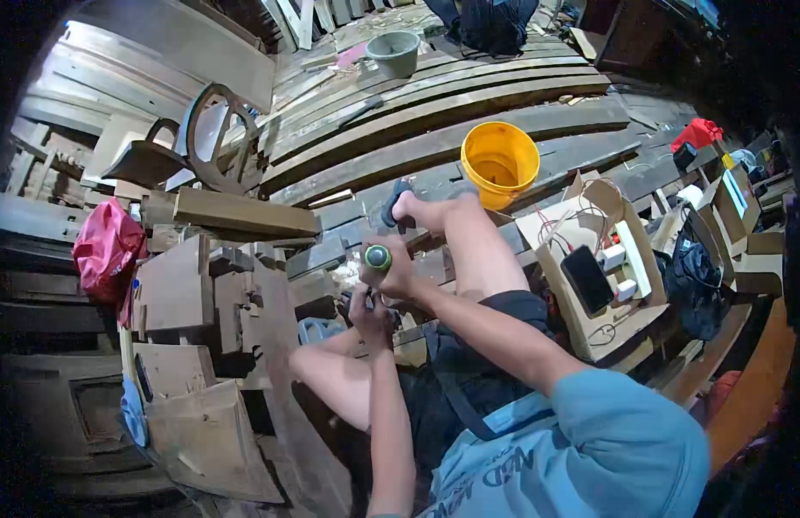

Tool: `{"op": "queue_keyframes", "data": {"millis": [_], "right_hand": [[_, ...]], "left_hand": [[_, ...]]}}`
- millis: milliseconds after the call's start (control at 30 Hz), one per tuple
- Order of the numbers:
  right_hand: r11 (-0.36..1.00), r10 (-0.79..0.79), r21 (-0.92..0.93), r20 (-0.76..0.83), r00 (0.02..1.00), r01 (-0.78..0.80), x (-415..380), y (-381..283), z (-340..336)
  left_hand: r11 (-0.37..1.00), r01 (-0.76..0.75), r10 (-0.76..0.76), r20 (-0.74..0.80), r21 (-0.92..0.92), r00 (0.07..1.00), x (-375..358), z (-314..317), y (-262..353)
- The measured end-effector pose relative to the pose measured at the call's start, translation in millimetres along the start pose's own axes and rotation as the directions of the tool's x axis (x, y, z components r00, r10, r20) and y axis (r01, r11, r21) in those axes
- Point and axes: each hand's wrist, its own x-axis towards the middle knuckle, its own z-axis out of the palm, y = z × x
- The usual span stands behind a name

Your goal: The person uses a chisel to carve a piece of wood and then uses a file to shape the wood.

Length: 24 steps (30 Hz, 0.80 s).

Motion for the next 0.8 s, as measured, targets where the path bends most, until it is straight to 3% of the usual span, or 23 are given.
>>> {"op": "queue_keyframes", "data": {"millis": [67, 133, 167, 200, 267, 300, 333, 467, 533, 567, 667, 733, 800], "right_hand": [[1.0, -0.001, 0.029, -0.022, 1.0, 0.002, -3.1, 3.3, 1.1], [0.995, 0.012, 0.098, 0.06, 0.998, -0.018, -2.9, -4.3, -3.0], [1.0, 0.013, 0.007, 0.025, 1.0, -0.013, -7.6, 4.2, 0.8], [1.0, -0.002, 0.001, 0.031, 1.0, 0.002, -7.1, 4.0, 2.2], [0.998, 0.068, -0.018, 0.046, 0.997, -0.068, -6.0, 2.0, 3.3], [1.0, 0.019, -0.01, -0.035, 0.999, -0.02, -7.4, 3.3, 7.3], [1.0, 0.011, -0.015, -0.031, 0.999, -0.011, -3.0, 8.5, 4.5], [0.999, 0.012, 0.033, 0.03, 0.999, -0.013, -4.2, 9.7, 2.8], [0.999, -0.035, 0.009, 0.017, 0.999, 0.035, -3.6, 1.5, 2.7], [0.997, -0.075, -0.015, 0.03, 0.997, 0.076, -2.6, -1.2, -0.4], [0.999, -0.032, 0.011, 0.051, 0.998, 0.031, -2.0, 1.0, 0.4], [0.995, -0.055, 0.077, -0.034, 0.998, 0.058, -1.3, 12.0, 8.0], [0.996, 0.039, 0.081, -0.034, 0.999, -0.036, 0.3, 13.6, 3.9]], "left_hand": [[0.994, -0.009, 0.007, 0.019, 0.106, 1.0, -1.9, -3.6, 6.6], [0.983, -0.122, 0.129, -0.043, 0.135, 0.991, -1.3, -2.2, 11.4], [0.996, -0.035, 0.04, -0.057, 0.081, 0.998, -4.8, -1.6, -5.3], [0.996, -0.045, 0.049, -0.066, 0.072, 0.997, -7.1, -3.2, -4.4], [0.973, -0.074, 0.079, -0.012, 0.218, 0.997, -5.3, -2.2, 3.7], [0.997, -0.07, 0.072, -0.062, 0.043, 0.995, -3.6, -0.6, 24.8], [0.996, -0.075, 0.078, -0.067, 0.038, 0.995, 1.5, 2.1, 23.0], [0.984, -0.032, 0.042, -0.052, 0.175, 0.998, -2.8, -0.7, 19.7], [0.965, -0.069, 0.081, -0.036, 0.253, 0.996, -8.5, -1.0, 5.8], [0.969, -0.205, 0.211, -0.025, 0.135, 0.977, -3.4, -2.6, -4.3], [0.979, -0.134, 0.148, -0.08, 0.156, 0.986, -5.4, -3.7, 5.9], [0.984, -0.059, 0.073, -0.078, 0.166, 0.994, -6.3, -4.6, 11.9], [0.99, 0.009, -0.002, -0.044, 0.138, 0.999, -5.4, -4.6, 13.0]]}}
